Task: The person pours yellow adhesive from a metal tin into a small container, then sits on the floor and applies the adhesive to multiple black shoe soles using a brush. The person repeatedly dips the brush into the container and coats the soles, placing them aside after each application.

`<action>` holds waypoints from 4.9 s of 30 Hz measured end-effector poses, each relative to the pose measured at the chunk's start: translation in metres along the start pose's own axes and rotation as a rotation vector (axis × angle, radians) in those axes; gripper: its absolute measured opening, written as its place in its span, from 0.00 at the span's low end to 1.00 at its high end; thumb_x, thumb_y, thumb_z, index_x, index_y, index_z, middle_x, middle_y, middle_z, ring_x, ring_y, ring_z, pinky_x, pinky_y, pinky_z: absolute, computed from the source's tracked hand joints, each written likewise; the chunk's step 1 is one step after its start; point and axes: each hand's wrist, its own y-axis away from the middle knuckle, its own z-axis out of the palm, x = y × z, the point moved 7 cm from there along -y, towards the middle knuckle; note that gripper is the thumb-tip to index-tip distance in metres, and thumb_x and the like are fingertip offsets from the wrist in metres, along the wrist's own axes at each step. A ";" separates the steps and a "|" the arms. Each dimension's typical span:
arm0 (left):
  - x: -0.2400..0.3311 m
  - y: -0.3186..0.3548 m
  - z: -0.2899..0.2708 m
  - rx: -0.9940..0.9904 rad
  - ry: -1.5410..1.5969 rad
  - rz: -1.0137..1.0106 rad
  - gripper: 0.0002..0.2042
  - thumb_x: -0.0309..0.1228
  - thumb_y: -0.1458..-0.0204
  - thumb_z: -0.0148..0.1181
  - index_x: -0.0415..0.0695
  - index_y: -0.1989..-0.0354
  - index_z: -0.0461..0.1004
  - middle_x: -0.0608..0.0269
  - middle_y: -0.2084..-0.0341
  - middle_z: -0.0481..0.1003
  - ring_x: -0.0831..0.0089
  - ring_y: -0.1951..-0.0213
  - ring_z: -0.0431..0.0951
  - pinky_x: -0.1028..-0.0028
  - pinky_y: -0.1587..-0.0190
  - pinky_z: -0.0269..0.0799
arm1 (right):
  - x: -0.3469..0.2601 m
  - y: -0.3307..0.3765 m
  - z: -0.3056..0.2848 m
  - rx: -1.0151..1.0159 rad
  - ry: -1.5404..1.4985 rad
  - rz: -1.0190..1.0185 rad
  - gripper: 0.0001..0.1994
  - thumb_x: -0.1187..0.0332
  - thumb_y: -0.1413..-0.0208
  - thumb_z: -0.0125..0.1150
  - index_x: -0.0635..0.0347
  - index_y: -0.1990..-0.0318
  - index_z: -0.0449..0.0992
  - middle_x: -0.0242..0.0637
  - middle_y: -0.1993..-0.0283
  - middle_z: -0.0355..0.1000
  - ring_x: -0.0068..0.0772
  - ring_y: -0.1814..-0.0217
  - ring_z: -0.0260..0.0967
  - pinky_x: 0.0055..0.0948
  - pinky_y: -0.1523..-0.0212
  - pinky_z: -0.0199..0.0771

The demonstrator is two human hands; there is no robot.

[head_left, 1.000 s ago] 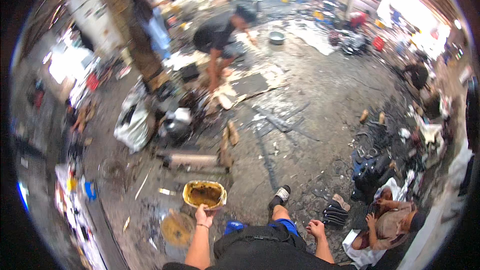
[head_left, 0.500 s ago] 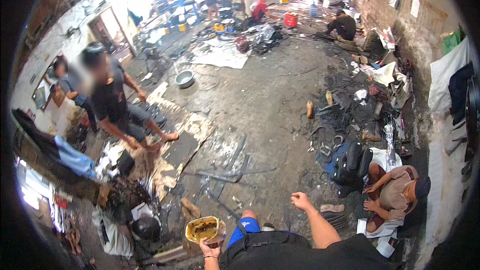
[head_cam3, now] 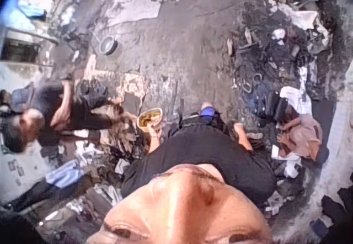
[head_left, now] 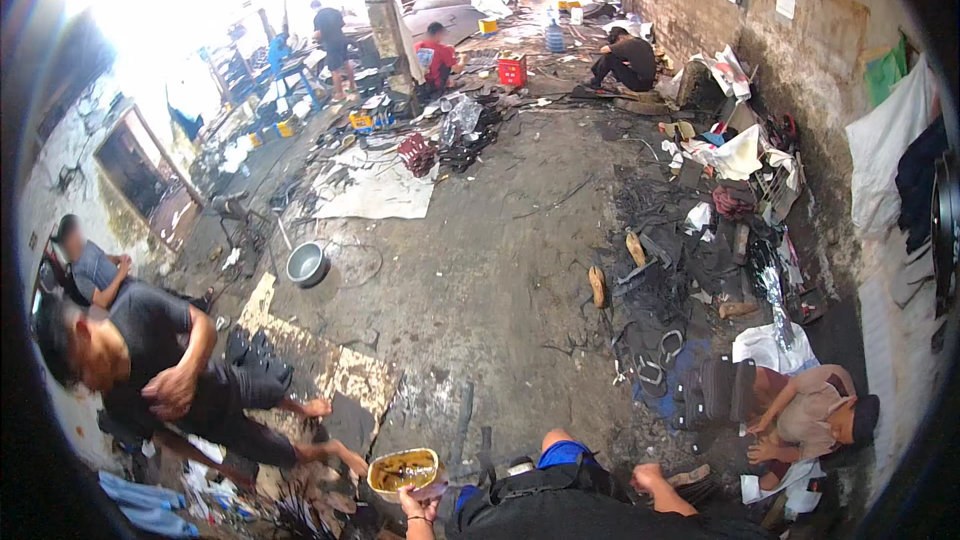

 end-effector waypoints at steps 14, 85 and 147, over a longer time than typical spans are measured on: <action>0.079 -0.220 0.358 0.033 0.063 -0.079 0.33 0.48 0.60 0.57 0.47 0.42 0.70 0.55 0.48 0.74 0.49 0.49 0.75 0.43 0.49 0.72 | -0.476 -0.255 0.035 -0.210 0.906 -0.330 0.15 0.59 0.47 0.59 0.57 0.59 0.82 0.46 0.59 0.79 0.45 0.56 0.77 0.41 0.57 0.75; 0.333 -1.112 2.323 0.111 0.014 -0.065 0.29 0.44 0.58 0.57 0.47 0.45 0.71 0.54 0.47 0.72 0.52 0.46 0.72 0.46 0.44 0.70 | -2.550 -1.135 -0.531 -0.032 -0.449 -0.634 0.14 0.70 0.35 0.57 0.63 0.45 0.73 0.35 0.56 0.77 0.25 0.62 0.76 0.23 0.65 0.77; 0.967 -2.129 3.833 0.257 0.356 0.132 0.28 0.40 0.57 0.60 0.40 0.45 0.69 0.50 0.44 0.69 0.52 0.41 0.70 0.44 0.38 0.67 | -4.303 -2.037 -0.373 -0.115 0.720 -0.919 0.17 0.61 0.42 0.51 0.66 0.72 0.77 0.58 0.67 0.74 0.62 0.63 0.74 0.50 0.63 0.72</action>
